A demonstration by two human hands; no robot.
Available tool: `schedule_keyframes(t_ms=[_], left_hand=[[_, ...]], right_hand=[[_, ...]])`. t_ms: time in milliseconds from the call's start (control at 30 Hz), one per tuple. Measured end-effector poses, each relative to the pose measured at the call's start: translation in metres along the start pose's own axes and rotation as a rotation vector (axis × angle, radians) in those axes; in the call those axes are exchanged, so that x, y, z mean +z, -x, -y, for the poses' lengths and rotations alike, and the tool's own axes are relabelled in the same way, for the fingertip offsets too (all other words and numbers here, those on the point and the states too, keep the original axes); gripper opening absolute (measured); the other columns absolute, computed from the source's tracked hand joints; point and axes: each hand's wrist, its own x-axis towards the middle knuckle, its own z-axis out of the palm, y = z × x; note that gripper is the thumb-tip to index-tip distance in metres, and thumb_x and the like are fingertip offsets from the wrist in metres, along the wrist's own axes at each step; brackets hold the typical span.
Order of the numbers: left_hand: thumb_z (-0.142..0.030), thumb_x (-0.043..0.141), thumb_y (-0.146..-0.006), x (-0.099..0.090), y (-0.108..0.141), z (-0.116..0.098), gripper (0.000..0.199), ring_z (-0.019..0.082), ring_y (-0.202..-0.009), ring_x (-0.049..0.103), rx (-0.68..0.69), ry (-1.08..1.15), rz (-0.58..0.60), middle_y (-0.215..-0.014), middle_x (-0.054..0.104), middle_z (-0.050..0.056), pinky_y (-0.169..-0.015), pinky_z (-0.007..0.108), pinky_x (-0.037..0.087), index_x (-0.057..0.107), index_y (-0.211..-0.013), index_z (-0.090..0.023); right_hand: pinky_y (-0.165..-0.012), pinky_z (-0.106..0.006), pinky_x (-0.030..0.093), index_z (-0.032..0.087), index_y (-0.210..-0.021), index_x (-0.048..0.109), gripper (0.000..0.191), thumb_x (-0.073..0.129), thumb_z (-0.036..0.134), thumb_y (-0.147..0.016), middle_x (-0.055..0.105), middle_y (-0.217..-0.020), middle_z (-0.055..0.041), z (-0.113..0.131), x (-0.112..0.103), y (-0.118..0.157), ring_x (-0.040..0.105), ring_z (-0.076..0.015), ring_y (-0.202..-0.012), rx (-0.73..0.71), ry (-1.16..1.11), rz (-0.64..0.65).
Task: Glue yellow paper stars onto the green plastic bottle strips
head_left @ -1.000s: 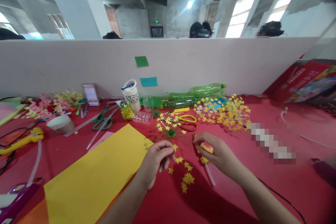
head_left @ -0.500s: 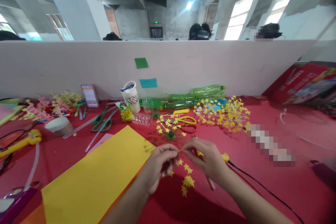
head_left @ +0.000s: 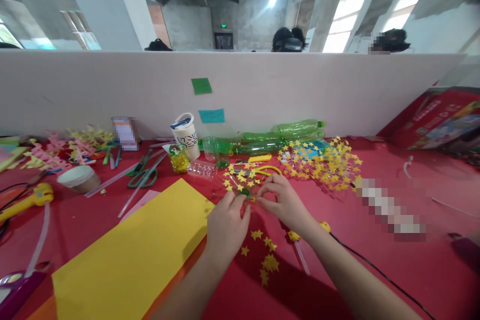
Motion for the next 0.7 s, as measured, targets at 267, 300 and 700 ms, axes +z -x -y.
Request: schedule_keyframes(t_ms=[267, 300, 700], left_hand=[[-0.024, 0.050, -0.081, 0.013, -0.005, 0.002, 0.016, 0.016, -0.072, 0.050, -0.012, 0.137, -0.077, -0.080, 0.047, 0.003, -0.066, 0.029, 0.041, 0.065, -0.086, -0.021], [-0.023, 0.050, -0.081, 0.014, -0.005, 0.002, 0.016, 0.016, -0.073, 0.051, -0.021, 0.160, -0.072, -0.080, 0.047, 0.003, -0.066, 0.029, 0.041, 0.065, -0.086, -0.021], [-0.023, 0.049, -0.082, 0.021, -0.004, 0.005, 0.015, 0.016, -0.075, 0.050, -0.051, 0.273, -0.014, -0.081, 0.047, 0.002, -0.069, 0.028, 0.041, 0.063, -0.087, -0.019]], right_hand=[[-0.072, -0.031, 0.040, 0.021, -0.067, 0.064, 0.009, 0.061, 0.014, -0.073, 0.051, -0.076, -0.0005, -0.007, 0.006, -0.002, 0.051, -0.0171, -0.079, 0.056, -0.058, 0.007], [-0.071, -0.030, 0.040, 0.020, -0.067, 0.064, 0.009, 0.061, 0.015, -0.073, 0.052, -0.076, -0.0005, -0.007, 0.006, -0.003, 0.051, -0.0169, -0.079, 0.069, -0.067, 0.013], [-0.071, -0.028, 0.038, 0.020, -0.063, 0.061, 0.010, 0.060, 0.013, -0.070, 0.055, -0.072, 0.0002, -0.004, 0.010, -0.004, 0.052, -0.0166, -0.077, 0.117, -0.022, -0.020]])
